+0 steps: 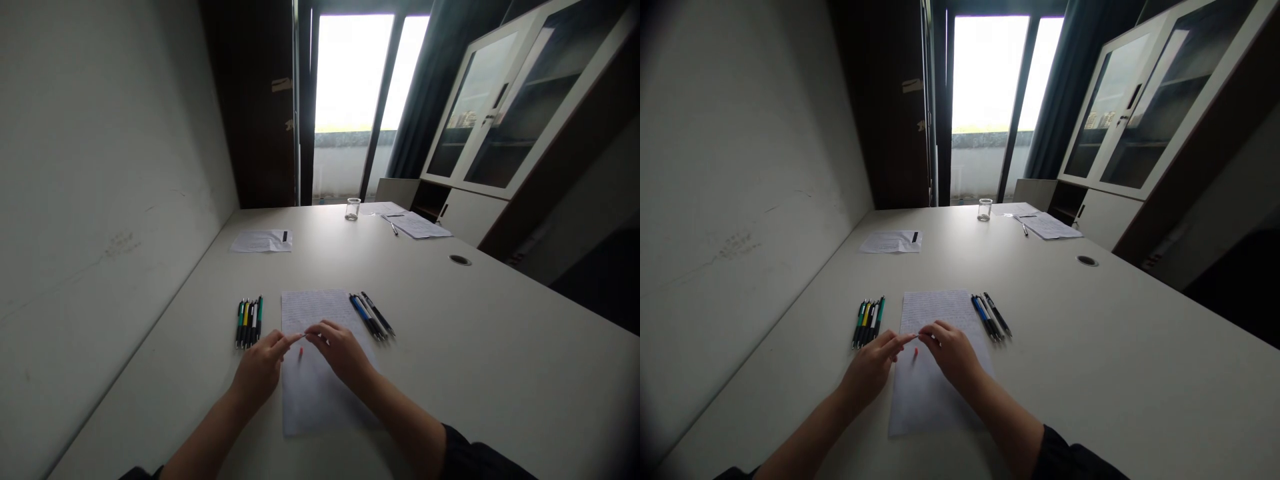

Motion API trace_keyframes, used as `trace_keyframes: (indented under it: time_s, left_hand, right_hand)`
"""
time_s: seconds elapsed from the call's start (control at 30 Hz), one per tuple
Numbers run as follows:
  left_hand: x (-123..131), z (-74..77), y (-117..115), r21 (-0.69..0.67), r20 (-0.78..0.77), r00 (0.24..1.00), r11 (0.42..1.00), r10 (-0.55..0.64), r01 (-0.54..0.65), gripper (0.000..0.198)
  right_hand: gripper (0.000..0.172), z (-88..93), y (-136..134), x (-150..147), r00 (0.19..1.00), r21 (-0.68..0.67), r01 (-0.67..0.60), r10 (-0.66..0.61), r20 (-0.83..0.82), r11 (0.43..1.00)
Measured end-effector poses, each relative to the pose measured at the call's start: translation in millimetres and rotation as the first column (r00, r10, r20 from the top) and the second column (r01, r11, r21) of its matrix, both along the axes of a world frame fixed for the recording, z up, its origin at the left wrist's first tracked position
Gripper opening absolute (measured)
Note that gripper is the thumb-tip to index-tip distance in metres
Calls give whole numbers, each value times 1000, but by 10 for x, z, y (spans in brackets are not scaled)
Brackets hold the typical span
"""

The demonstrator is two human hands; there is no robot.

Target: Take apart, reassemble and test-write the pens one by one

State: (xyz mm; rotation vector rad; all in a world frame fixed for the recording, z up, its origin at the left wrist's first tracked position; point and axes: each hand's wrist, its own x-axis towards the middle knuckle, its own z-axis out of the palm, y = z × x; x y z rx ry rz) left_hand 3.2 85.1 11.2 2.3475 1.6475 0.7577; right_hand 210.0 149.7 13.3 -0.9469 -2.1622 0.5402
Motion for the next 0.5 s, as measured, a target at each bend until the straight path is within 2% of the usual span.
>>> trace_keyframes:
  time_s: [0.3, 0.5]
  left_hand:
    - [-1, -19, -1, 13, 7, 1000, 1000, 1, -1, 65]
    - [-30, -29, 3, 32, 18, 1000, 999, 2, -2, 65]
  right_hand:
    - [13, 18, -20, 4, 1000, -10, 7, -7, 10, 1000]
    - [14, 55, -5, 36, 998, -29, 44, -45, -38, 999]
